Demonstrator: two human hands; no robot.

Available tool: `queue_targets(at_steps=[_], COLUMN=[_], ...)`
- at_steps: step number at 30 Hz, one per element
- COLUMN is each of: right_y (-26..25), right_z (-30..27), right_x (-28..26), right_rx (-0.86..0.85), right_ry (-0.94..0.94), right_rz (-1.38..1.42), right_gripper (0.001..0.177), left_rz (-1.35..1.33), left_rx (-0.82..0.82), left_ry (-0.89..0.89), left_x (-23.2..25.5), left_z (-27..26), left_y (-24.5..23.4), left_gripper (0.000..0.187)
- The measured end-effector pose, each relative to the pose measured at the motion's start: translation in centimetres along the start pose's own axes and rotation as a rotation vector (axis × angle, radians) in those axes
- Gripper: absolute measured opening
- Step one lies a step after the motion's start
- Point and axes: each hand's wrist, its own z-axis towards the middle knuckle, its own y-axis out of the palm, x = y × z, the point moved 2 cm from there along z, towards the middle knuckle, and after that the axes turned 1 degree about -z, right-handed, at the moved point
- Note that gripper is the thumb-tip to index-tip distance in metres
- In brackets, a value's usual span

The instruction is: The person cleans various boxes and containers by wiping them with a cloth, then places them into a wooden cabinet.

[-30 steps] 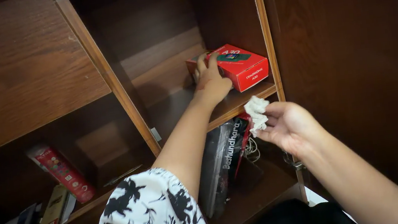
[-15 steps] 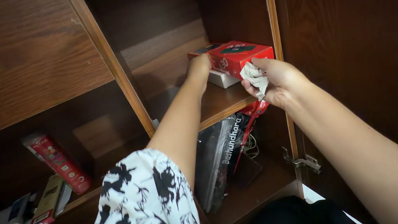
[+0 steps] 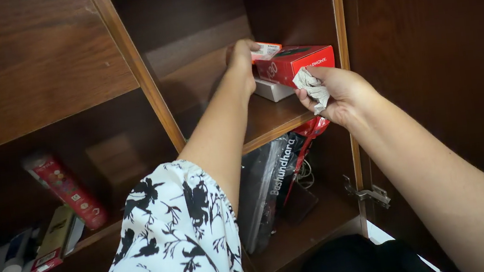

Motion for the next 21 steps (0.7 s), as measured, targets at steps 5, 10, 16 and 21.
queue_targets(at_steps=[5, 10, 16, 21], right_y=[0.0, -0.2, -0.3, -1.0], right_z=[-0.1, -0.2, -0.3, 4.9], right_x=[0.0, 0.1, 0.3, 1.3], right_rx=[0.022, 0.020, 0.003, 0.048], right_ry=[-0.003, -0.008, -0.025, 0.046], right_rz=[-0.014, -0.005, -0.059, -0.076], right_gripper=[0.023, 0.025, 0.025, 0.021], left_rz=[0.292, 0.310, 0.277, 0.085], left_rx=[0.174, 0.214, 0.303, 0.199], left_ry=[-0.097, -0.253, -0.205, -0.037], left_x=[2.7, 2.1, 3.4, 6.8], left_z=[-1.2, 2.5, 6.3, 6.5], left_y=[0.4, 0.7, -0.7, -0.9], left_gripper=[0.042, 0.050, 0.056, 0.053])
